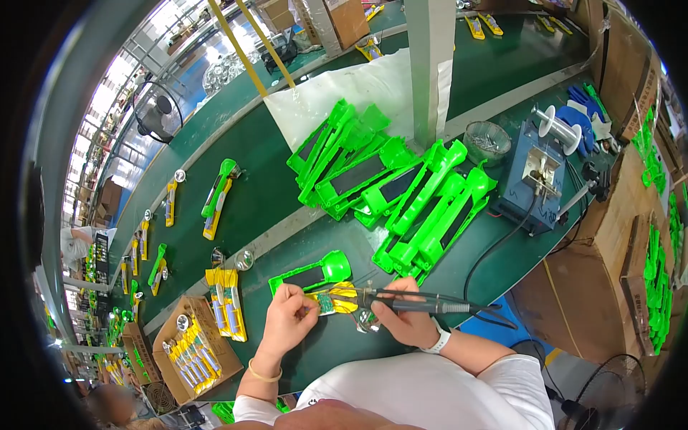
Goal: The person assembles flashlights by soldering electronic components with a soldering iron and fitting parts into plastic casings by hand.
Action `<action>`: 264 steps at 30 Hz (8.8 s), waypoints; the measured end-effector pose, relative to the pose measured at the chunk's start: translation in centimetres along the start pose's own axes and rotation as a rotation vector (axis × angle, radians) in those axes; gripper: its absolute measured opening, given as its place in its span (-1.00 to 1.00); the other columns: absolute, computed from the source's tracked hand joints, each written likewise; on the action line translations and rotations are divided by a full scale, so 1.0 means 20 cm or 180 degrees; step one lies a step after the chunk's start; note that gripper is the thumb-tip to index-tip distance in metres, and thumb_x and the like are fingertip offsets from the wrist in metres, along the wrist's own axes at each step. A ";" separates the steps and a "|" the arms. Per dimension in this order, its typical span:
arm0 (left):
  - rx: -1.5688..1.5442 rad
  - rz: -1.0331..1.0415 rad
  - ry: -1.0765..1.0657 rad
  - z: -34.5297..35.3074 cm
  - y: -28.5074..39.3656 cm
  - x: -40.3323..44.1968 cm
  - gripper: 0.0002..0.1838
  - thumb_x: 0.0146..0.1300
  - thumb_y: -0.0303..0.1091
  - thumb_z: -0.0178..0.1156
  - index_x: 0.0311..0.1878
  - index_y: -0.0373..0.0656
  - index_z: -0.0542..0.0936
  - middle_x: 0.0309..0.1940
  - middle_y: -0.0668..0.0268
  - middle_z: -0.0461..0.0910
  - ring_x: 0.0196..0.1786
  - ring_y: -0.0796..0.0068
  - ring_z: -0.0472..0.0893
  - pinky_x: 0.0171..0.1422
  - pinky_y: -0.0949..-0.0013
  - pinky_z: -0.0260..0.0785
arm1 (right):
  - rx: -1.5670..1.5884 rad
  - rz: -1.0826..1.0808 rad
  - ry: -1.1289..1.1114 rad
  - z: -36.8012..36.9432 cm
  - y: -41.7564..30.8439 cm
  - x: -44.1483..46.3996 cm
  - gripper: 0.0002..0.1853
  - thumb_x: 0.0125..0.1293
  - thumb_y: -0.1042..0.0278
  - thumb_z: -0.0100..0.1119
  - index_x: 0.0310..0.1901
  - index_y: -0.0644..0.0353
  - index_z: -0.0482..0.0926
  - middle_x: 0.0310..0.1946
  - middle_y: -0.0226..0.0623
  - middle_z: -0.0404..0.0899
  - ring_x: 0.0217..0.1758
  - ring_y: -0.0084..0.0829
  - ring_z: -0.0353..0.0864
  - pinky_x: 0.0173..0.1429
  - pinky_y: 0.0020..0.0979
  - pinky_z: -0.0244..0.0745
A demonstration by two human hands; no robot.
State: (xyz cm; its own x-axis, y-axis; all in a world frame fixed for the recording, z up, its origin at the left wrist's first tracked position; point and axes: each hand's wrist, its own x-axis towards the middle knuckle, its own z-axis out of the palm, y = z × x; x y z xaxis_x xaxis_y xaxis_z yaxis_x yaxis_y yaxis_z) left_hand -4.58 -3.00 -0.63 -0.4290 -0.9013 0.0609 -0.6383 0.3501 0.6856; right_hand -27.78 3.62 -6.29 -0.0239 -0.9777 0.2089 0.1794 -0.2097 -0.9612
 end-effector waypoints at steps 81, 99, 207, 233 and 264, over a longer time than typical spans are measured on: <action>0.1178 0.1896 -0.0178 -0.05 -0.11 0.01 -0.68 -0.10 -0.47 0.30 -0.18 -0.06 0.60 -0.37 0.38 0.44 -0.35 0.42 0.49 -0.35 0.41 0.41 | -0.1058 -0.0006 -0.0348 -0.04 -0.03 0.02 -0.67 0.20 0.43 0.28 -0.17 0.26 0.28 -0.35 -0.30 0.46 -0.44 -0.62 0.38 -0.37 -0.54 0.31; 0.1180 0.1852 -0.0121 -0.04 -0.09 0.00 -0.76 -0.07 -0.45 0.29 -0.25 -0.16 0.61 -0.40 0.31 0.47 -0.38 0.39 0.49 -0.33 0.41 0.42 | 0.0658 -0.0201 0.0612 -0.02 0.01 -0.01 -0.55 0.25 0.32 0.28 -0.07 0.25 0.17 -0.30 -0.17 0.46 -0.52 -0.52 0.51 -0.46 -0.53 0.46; 0.0693 0.0507 -0.0075 0.15 0.04 0.01 -0.96 -0.01 -0.47 0.20 -0.44 -0.15 0.55 -0.51 0.21 0.51 -0.36 0.13 0.53 -0.28 0.16 0.38 | -0.1006 0.0339 -0.0098 0.07 0.03 0.11 -0.66 0.41 0.38 0.03 0.02 0.36 0.14 -0.21 -0.14 0.54 -0.20 -0.46 0.66 -0.24 -0.51 0.63; -0.0348 -0.0251 0.0475 -0.15 -0.10 -0.14 -0.95 0.16 -0.49 0.25 -0.30 -0.21 0.62 -0.43 0.27 0.60 -0.34 0.43 0.56 -0.29 0.44 0.41 | 0.0290 0.0316 0.0509 0.20 -0.05 0.07 -0.76 0.25 0.52 0.22 -0.16 0.33 0.34 -0.37 -0.33 0.43 -0.50 -0.57 0.52 -0.39 -0.58 0.43; 0.0742 0.0617 -0.0862 -0.19 -0.20 0.07 -0.95 0.05 -0.49 0.25 -0.39 -0.23 0.59 -0.29 0.22 0.37 -0.28 0.24 0.50 -0.16 0.30 0.41 | -0.0432 0.0089 0.0315 0.17 0.01 -0.03 -0.82 0.26 0.56 0.19 -0.18 0.34 0.40 -0.25 -0.23 0.45 -0.47 -0.54 0.58 -0.35 -0.54 0.48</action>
State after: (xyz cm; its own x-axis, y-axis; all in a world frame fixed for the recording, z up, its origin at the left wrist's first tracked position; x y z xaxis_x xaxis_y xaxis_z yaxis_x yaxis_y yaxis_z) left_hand -0.10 -6.60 -0.54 -0.6886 -0.7239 -0.0418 -0.6435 0.5835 0.4954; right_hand -24.48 4.14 -6.01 -0.1186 -0.9784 0.1692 0.0470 -0.1758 -0.9833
